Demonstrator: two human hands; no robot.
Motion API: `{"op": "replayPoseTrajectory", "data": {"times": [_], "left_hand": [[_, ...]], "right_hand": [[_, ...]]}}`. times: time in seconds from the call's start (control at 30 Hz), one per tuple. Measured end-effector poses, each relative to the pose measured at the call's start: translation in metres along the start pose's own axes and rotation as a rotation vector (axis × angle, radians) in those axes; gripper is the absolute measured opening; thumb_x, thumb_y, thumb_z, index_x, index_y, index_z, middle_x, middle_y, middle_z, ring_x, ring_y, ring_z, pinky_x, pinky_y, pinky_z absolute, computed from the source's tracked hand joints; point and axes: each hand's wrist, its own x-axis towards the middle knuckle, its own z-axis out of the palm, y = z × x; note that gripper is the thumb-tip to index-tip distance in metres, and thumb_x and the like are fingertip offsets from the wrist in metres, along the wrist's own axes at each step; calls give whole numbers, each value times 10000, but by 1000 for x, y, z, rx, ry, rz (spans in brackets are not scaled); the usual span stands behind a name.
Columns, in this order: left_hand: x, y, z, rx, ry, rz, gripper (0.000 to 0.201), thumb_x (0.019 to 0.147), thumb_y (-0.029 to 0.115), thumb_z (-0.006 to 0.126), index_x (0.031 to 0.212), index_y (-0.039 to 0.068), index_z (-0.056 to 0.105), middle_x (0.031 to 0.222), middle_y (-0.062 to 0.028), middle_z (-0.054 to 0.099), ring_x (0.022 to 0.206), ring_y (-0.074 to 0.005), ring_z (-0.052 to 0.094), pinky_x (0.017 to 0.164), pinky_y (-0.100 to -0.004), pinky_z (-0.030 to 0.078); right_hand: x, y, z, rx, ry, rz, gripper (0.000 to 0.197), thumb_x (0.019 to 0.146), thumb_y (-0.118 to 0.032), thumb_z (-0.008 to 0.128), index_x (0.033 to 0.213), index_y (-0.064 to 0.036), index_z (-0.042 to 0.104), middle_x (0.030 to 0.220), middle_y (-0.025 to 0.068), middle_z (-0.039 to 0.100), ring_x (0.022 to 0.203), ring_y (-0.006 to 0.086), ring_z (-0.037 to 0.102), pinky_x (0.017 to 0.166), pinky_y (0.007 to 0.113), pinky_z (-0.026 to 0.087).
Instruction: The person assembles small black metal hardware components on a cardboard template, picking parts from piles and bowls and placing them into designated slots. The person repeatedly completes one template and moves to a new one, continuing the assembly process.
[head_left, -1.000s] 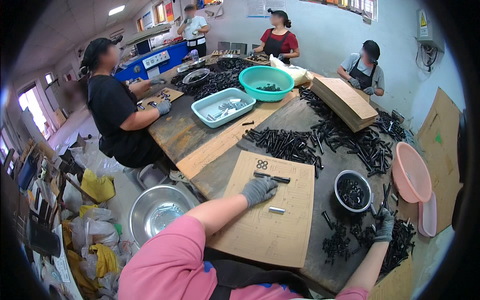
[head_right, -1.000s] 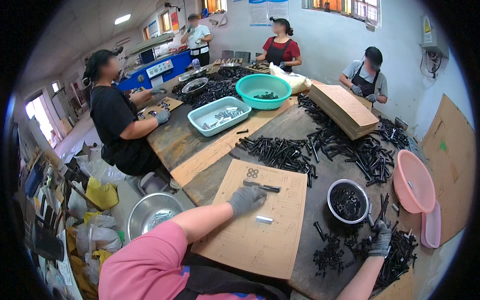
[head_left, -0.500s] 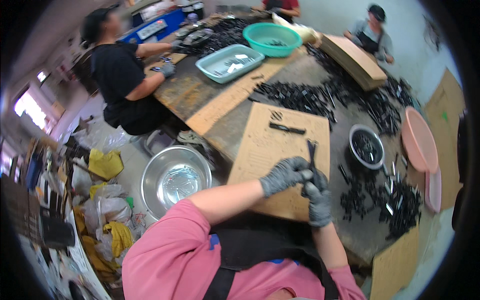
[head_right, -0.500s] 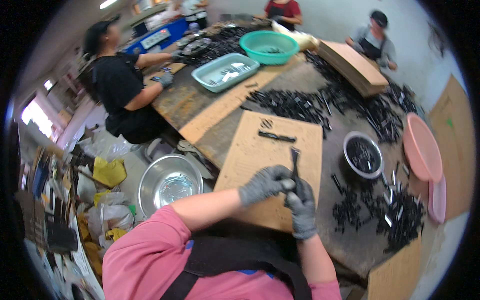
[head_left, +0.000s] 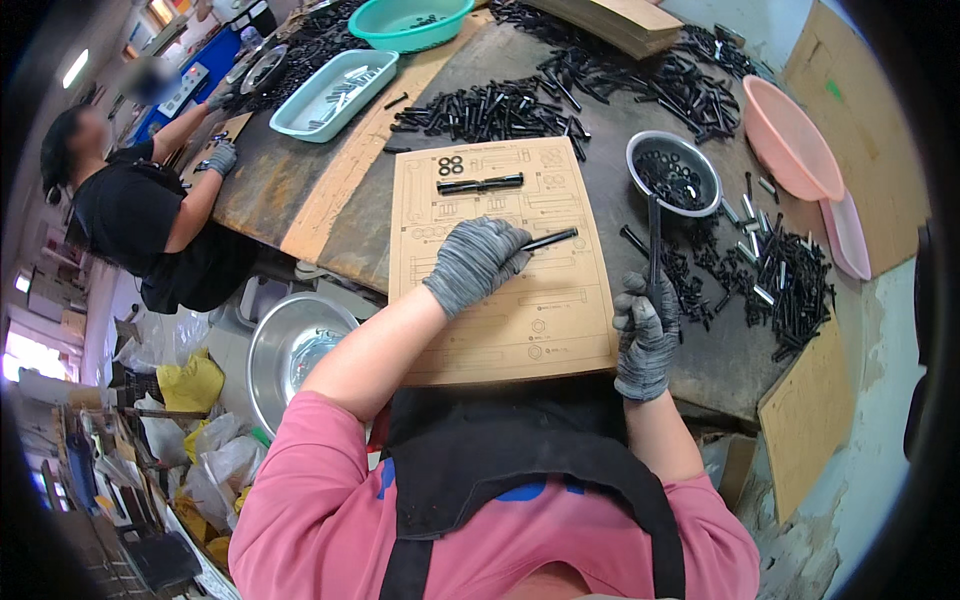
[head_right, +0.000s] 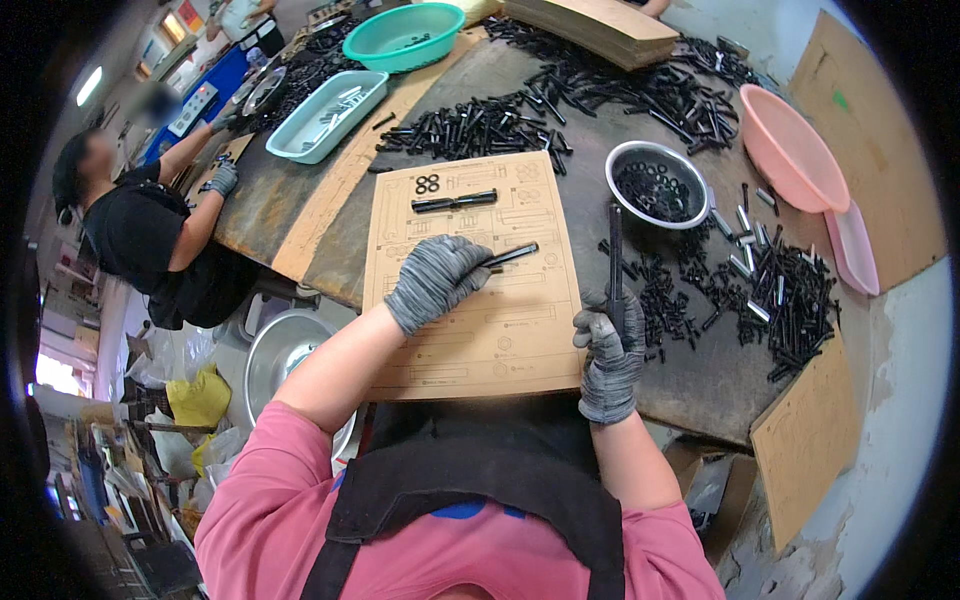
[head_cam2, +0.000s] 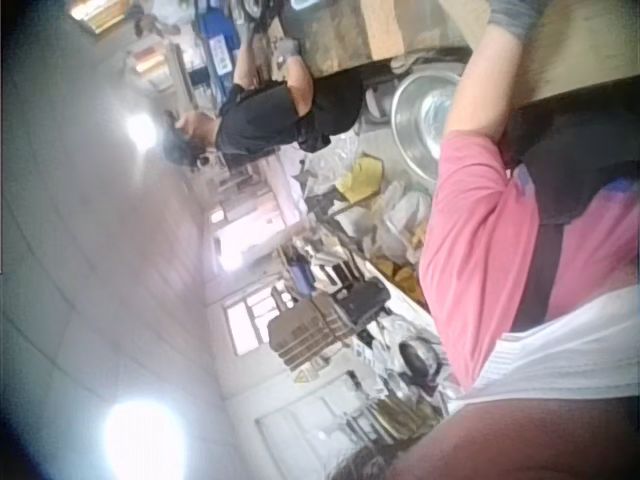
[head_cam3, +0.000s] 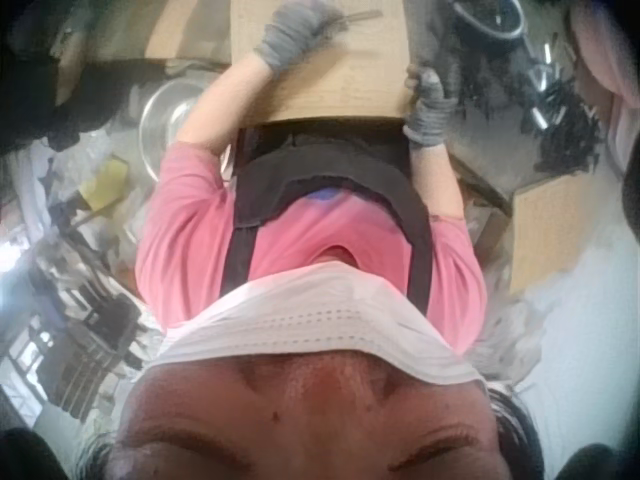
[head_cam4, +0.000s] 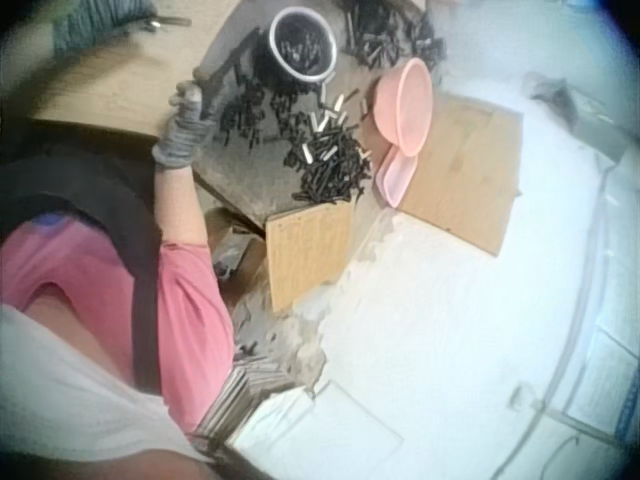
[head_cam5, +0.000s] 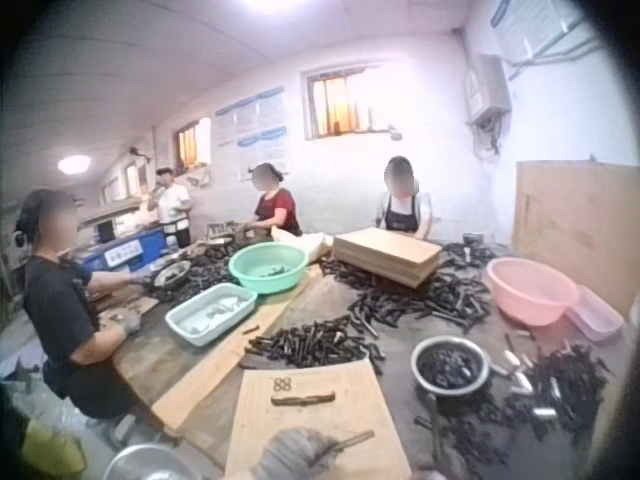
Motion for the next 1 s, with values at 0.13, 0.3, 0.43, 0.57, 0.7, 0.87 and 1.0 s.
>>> {"op": "replayPoseTrajectory", "data": {"times": [0.13, 0.3, 0.43, 0.57, 0.7, 0.87, 1.0], "left_hand": [[4, 10, 18, 193, -147, 35, 198, 745, 235, 612, 862, 75, 617, 741, -84, 579, 720, -260, 551, 638, -389, 425], [0, 16, 3, 108, 45, -61, 203, 725, 229, 654, 858, 77, 642, 758, -88, 587, 742, -247, 561, 671, -353, 440], [-4, 33, -18, -414, 62, -310, 206, 778, 168, 637, 940, 41, 633, 823, -94, 610, 787, -220, 572, 733, -312, 453], [-15, 58, -23, -1050, -115, -491, 345, 812, 168, 619, 1113, 13, 551, 986, -48, 603, 951, -135, 541, 868, -284, 412], [-32, 65, -29, -1400, 53, -630, 348, 823, 182, 599, 1110, -7, 544, 958, -77, 606, 905, -149, 557, 823, -279, 443], [-58, 29, -55, -1118, 115, -565, 331, 847, 198, 560, 1113, 0, 547, 934, -91, 617, 867, -131, 568, 803, -280, 454], [-74, 8, -49, -128, -177, -92, 347, 804, 258, 580, 1093, 67, 584, 706, -73, 541, 678, -238, 549, 661, -362, 452]], "right_hand": [[-2, 0, -9, -26, 16, -11, 407, 794, -192, 594, 1151, -42, 469, 955, 57, 572, 689, 58, 531, 540, 148, 428], [-6, 1, -8, -94, -45, 54, 429, 794, -184, 605, 1167, -38, 454, 960, 66, 577, 715, 88, 532, 582, 185, 444], [-14, 11, 2, -206, -237, 32, 413, 811, -138, 586, 1184, -45, 436, 955, 64, 579, 766, 95, 530, 683, 227, 447], [-22, 26, 19, -517, -437, -217, 438, 795, -133, 587, 1194, -29, 439, 952, 112, 591, 831, 174, 574, 748, 283, 462], [-20, 29, 37, -612, -594, -401, 484, 760, -170, 633, 1188, -24, 460, 1009, 155, 580, 875, 267, 592, 776, 313, 471], [-2, 11, 31, -735, -593, -472, 479, 720, -132, 660, 1160, -37, 496, 1016, 148, 572, 834, 270, 592, 729, 320, 482], [-1, 16, 29, -773, -543, -303, 375, 742, -62, 616, 1108, -50, 535, 901, 127, 576, 750, 241, 576, 682, 313, 472]]}}
